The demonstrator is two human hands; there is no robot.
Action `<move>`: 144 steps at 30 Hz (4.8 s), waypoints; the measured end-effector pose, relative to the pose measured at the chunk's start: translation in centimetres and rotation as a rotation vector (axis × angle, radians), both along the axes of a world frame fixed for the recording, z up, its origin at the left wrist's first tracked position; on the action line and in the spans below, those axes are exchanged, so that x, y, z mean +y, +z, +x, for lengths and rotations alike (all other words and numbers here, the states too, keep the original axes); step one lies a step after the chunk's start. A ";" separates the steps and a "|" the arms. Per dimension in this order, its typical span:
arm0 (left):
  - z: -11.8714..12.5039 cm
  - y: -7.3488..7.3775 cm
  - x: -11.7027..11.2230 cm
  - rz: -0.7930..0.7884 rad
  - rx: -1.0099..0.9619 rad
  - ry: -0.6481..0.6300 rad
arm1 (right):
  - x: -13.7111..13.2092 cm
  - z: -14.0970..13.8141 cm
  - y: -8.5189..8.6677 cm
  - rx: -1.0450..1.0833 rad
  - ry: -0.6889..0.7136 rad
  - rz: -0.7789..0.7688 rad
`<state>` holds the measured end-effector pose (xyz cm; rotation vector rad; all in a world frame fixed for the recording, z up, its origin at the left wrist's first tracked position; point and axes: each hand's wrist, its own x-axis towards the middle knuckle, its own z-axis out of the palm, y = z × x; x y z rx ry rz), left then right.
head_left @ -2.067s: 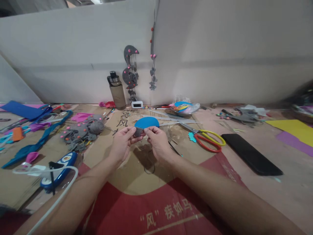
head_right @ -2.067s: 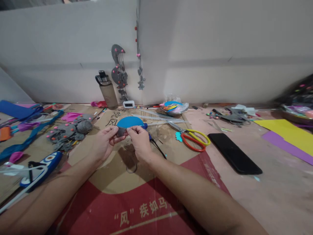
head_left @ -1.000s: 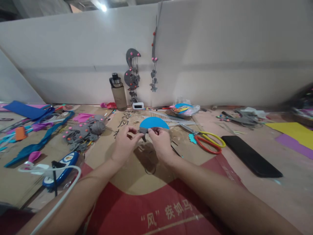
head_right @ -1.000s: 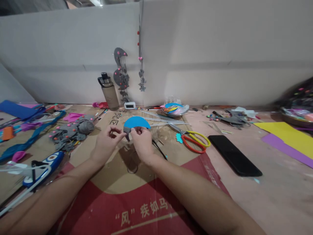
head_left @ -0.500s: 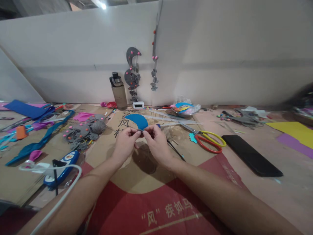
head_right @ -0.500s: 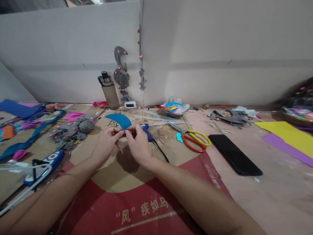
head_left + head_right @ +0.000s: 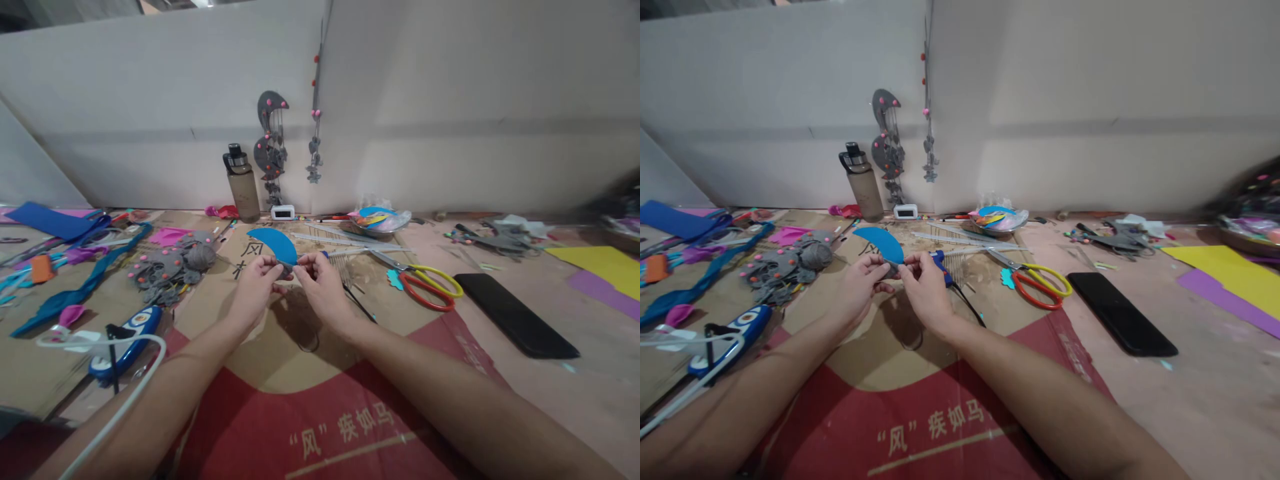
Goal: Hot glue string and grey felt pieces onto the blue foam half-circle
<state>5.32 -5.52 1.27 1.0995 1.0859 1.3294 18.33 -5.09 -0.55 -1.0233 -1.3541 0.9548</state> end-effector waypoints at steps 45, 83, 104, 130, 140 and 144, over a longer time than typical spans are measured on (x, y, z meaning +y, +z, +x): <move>-2.1 0.4 1.9 0.053 -0.280 0.199 | 4.8 6.1 -1.4 -0.821 -0.059 -0.161; -2.3 -0.3 2.2 0.064 -0.150 0.187 | 0.1 2.7 2.6 -0.514 0.096 0.223; -2.2 -0.4 2.2 0.072 -0.130 0.189 | -0.2 2.6 2.3 -0.614 0.070 0.208; -2.9 -0.3 2.7 0.123 -0.189 0.246 | 0.0 2.8 2.1 -0.615 0.020 0.196; -3.2 -0.1 2.8 0.110 -0.273 0.255 | 1.6 3.0 1.0 -0.415 0.058 0.047; -2.9 -0.3 2.6 0.123 -0.238 0.238 | 3.5 3.6 0.1 -0.272 0.147 -0.272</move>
